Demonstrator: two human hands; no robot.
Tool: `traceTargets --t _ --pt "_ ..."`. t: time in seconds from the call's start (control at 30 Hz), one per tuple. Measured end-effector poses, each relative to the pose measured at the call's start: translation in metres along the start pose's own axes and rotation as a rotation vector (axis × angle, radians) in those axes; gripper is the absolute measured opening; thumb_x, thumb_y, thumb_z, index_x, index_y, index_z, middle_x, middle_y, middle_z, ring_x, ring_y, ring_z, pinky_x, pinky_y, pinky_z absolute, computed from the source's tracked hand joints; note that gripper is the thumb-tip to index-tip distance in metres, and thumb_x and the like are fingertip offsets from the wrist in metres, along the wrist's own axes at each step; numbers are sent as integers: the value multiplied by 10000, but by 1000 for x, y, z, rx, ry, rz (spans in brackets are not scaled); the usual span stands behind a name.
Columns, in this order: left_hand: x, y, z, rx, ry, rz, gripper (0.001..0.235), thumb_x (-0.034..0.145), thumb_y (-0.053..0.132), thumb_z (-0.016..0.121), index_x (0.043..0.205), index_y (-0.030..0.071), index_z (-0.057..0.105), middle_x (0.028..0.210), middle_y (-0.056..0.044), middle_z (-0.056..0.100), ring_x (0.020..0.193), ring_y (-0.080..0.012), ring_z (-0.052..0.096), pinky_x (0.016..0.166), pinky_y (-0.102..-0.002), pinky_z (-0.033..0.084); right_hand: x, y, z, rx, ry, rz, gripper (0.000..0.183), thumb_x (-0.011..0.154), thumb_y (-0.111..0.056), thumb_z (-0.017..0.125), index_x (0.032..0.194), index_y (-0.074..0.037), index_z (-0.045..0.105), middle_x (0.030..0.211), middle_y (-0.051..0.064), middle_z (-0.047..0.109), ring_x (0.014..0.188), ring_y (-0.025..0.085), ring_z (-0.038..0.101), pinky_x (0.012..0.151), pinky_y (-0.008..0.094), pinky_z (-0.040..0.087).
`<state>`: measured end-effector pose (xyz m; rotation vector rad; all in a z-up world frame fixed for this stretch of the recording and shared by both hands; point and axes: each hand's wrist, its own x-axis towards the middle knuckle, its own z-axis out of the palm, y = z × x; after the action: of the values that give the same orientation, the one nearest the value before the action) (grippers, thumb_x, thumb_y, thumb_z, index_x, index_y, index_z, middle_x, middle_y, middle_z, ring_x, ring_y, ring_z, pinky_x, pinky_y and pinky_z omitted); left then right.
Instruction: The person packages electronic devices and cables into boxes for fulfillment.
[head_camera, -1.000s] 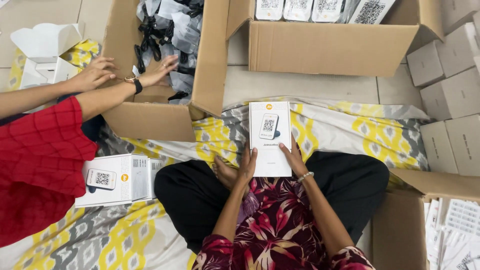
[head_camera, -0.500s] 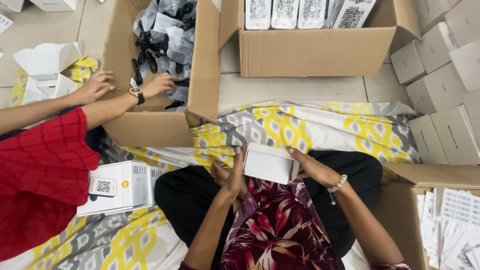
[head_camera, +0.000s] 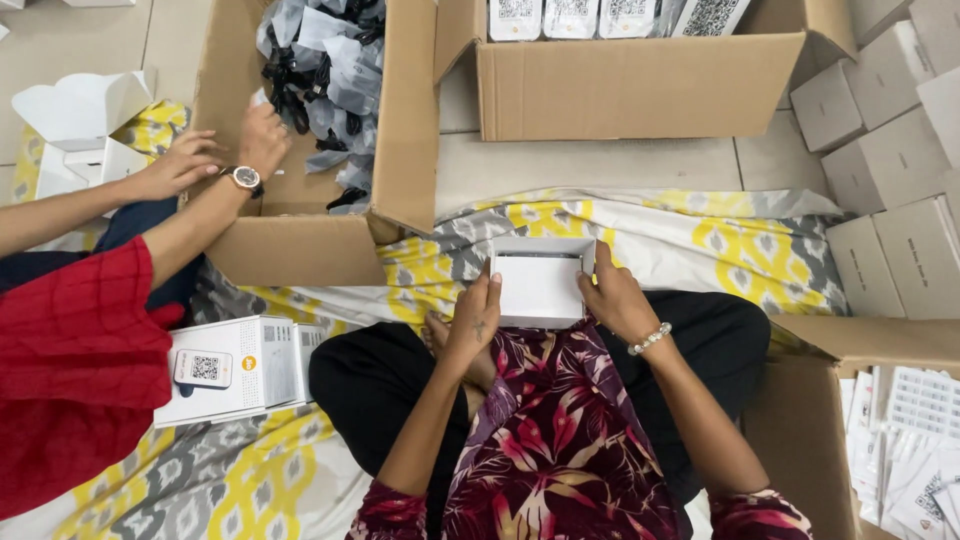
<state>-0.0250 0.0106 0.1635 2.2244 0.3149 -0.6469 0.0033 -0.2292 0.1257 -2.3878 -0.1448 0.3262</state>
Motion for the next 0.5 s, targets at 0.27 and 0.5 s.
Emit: traceTargets --t 0.27,0.5 --pt "29 -98 26 5 101 647 983 933 529 608 1617 68 74 1634 -255 166 1427 -431 351 1125 -563 315 -45 -19 -5 -45 -65 -163 887 802 -346 797 1442 2 291 1125 368 585 1010 461 641 858 494 538" --pt "67 -109 20 591 190 1013 1079 727 459 826 1565 266 175 1672 -165 171 1480 -374 367 1073 -552 457 -22 37 21 -112 80 -657 788 684 -283 922 1271 -28 462 1612 291 303 1358 456 465 1060 494 495"
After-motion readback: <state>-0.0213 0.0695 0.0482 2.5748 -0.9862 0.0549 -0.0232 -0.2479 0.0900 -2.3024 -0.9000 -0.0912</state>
